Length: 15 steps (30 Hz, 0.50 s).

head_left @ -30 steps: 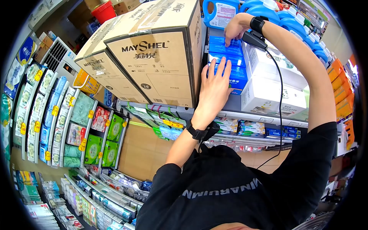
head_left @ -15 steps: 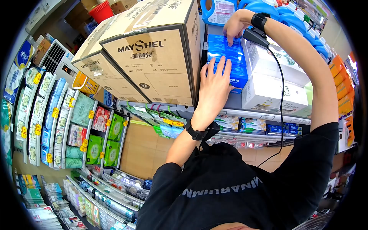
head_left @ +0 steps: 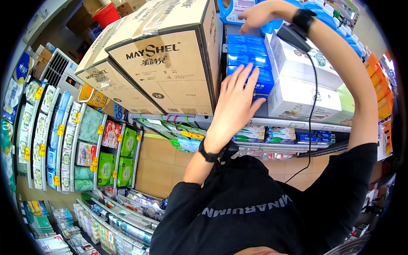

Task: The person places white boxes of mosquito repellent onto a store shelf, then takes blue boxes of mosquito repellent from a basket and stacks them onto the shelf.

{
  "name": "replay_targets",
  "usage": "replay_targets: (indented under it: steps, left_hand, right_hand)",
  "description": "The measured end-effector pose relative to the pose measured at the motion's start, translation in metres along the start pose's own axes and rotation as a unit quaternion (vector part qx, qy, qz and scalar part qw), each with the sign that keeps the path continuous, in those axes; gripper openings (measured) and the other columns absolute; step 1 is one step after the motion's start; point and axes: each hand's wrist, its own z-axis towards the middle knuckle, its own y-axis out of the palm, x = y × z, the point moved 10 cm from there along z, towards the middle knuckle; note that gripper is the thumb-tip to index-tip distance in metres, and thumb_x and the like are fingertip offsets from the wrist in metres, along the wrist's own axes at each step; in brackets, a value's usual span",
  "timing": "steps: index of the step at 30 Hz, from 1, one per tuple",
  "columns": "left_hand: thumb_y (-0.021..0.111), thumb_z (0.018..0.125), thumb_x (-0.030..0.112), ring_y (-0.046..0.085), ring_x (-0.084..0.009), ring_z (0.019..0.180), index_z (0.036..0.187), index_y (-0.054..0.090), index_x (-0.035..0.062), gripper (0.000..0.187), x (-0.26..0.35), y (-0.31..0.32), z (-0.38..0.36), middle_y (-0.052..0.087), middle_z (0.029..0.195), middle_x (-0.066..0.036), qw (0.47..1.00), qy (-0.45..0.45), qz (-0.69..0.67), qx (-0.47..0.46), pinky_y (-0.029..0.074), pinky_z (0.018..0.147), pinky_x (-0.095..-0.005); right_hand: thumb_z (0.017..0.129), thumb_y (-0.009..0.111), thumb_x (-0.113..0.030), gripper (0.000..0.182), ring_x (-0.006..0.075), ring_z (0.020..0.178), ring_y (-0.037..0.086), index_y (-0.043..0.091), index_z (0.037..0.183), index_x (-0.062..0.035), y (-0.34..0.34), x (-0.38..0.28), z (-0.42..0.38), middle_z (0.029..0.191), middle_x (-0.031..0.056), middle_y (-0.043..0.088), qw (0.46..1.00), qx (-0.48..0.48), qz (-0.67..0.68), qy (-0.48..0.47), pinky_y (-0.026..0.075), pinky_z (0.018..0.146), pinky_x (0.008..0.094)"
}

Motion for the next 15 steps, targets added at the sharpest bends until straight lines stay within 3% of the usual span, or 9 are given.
replay_targets:
  steps: [1,2,4,5,6,7,12,15]
  left_hand:
    - [0.084,0.083,0.018,0.05,-0.0365,0.137,0.145,0.053,0.0021,0.071,0.009,-0.018,-0.004,0.053,0.149,-0.017,0.999,0.014,-0.039,0.02,0.041,0.112,-0.0455]
    - [0.084,0.083,0.018,0.05,-0.0365,0.137,0.145,0.053,0.0021,0.071,0.011,-0.029,-0.009,0.053,0.149,-0.017,0.999,0.014,-0.04,0.019,0.041,0.112,-0.0455]
    - [0.082,0.082,0.011,0.062,-0.0355,0.124,0.133,0.064,0.0003,0.055,0.019,-0.06,-0.027,0.064,0.138,-0.017,0.984,0.047,-0.166,0.047,0.05,0.103,-0.0423]
    - [0.081,0.081,0.004,0.068,-0.0344,0.112,0.123,0.071,-0.0014,0.043,0.021,-0.084,-0.037,0.071,0.126,-0.016,0.977,0.052,-0.189,0.088,0.054,0.097,-0.0409]
    - [0.082,0.079,0.005,0.07,-0.0334,0.11,0.12,0.07,-0.005,0.044,0.021,-0.099,-0.051,0.072,0.122,-0.02,0.973,0.068,-0.201,0.092,0.054,0.096,-0.0411]
    - [0.081,0.08,0.008,0.07,-0.0332,0.106,0.119,0.07,-0.0053,0.042,0.017,-0.116,-0.063,0.073,0.118,-0.019,0.966,0.083,-0.216,0.117,0.055,0.091,-0.04]
    - [0.073,0.089,0.018,0.072,-0.034,0.092,0.109,0.07,-0.0083,0.033,-0.022,-0.181,-0.13,0.074,0.101,-0.024,0.918,0.038,-0.269,0.287,0.058,0.082,-0.0408]
    - [0.07,0.09,0.014,0.071,-0.0343,0.098,0.109,0.068,-0.0091,0.03,-0.05,-0.196,-0.154,0.073,0.105,-0.026,0.915,-0.029,-0.275,0.294,0.056,0.088,-0.0408]
  right_hand:
    - [0.097,0.064,-0.043,0.073,0.0342,0.133,0.056,0.045,0.151,0.0028,-0.014,-0.023,-0.033,0.148,0.0218,0.055,0.999,0.015,0.002,-0.042,0.043,0.113,0.0359]
    - [0.098,0.062,-0.047,0.076,0.0356,0.134,0.055,0.044,0.152,0.003,-0.027,-0.045,-0.067,0.149,0.022,0.054,0.996,0.037,0.008,-0.085,0.042,0.114,0.0358]
    - [0.099,0.057,-0.053,0.081,0.0384,0.136,0.053,0.04,0.155,0.0035,-0.038,-0.083,-0.144,0.152,0.0224,0.053,0.982,0.082,0.03,-0.17,0.039,0.117,0.0357]
    - [0.1,0.065,-0.029,0.055,0.0294,0.132,0.057,0.052,0.148,-0.004,-0.035,-0.078,-0.172,0.147,0.0175,0.057,0.969,0.181,0.071,-0.155,0.045,0.111,0.0397]
    - [0.104,0.059,-0.027,0.05,0.0281,0.133,0.057,0.052,0.148,-0.0052,-0.029,-0.095,-0.212,0.146,0.0138,0.058,0.951,0.233,0.062,-0.195,0.044,0.112,0.0403]
    - [0.102,0.061,-0.024,0.05,0.0278,0.134,0.057,0.053,0.147,-0.005,-0.022,-0.107,-0.25,0.145,0.0141,0.06,0.937,0.259,0.045,-0.232,0.045,0.11,0.041]
    - [0.08,0.073,-0.009,0.063,0.0382,0.124,0.065,0.056,0.138,0.0096,0.045,-0.174,-0.341,0.139,0.0245,0.063,0.896,0.248,0.203,-0.308,0.052,0.103,0.0421]
    - [0.084,0.078,-0.012,0.058,0.0336,0.113,0.07,0.06,0.134,0.0085,0.09,-0.223,-0.333,0.136,0.0227,0.064,0.84,0.201,0.302,-0.404,0.057,0.09,0.0389]
